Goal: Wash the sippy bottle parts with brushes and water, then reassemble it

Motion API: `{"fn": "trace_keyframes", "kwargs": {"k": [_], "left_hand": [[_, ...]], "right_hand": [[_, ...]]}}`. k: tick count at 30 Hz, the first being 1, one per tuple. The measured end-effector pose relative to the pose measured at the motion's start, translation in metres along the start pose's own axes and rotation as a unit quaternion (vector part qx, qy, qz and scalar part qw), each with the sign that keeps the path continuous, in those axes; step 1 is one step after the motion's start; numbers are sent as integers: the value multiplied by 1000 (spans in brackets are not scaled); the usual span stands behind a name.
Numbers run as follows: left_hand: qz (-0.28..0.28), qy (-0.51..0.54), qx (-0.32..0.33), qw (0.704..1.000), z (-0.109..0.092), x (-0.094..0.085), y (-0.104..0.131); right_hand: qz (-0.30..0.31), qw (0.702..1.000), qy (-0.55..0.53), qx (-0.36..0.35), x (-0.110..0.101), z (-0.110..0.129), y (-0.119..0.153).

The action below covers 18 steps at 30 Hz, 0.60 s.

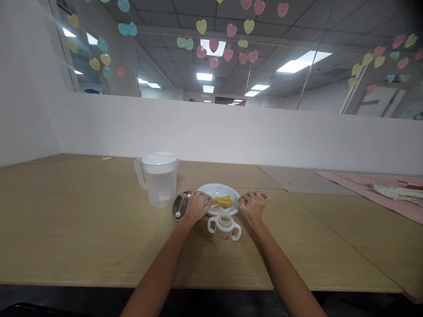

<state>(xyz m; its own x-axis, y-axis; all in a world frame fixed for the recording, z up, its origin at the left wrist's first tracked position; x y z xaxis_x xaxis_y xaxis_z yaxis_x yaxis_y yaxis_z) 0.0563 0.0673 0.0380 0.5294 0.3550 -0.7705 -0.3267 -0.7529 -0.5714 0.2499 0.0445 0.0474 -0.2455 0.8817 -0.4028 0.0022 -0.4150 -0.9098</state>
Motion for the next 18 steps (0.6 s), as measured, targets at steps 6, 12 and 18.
{"fn": "trace_keyframes", "kwargs": {"k": [6,12,18], "left_hand": [[9,80,-17,997,6,4,2],[16,89,-13,996,3,5,5],[15,98,-11,995,6,8,4]], "right_hand": [[48,997,-62,1,8,3,-1],[62,994,-86,-7,9,10,0],[39,997,-59,-42,3,14,-1]]}}
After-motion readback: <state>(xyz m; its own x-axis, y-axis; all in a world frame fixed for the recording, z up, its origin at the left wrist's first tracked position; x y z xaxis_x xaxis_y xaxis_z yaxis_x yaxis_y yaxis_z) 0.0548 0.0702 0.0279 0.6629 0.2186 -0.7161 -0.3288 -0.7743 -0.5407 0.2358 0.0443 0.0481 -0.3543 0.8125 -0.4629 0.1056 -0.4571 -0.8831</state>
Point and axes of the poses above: each hand's wrist, its own y-axis away from the middle knuckle, its own x-axis out of the palm, z = x × y, the point moved 9 cm from there along -y, towards the middle knuckle
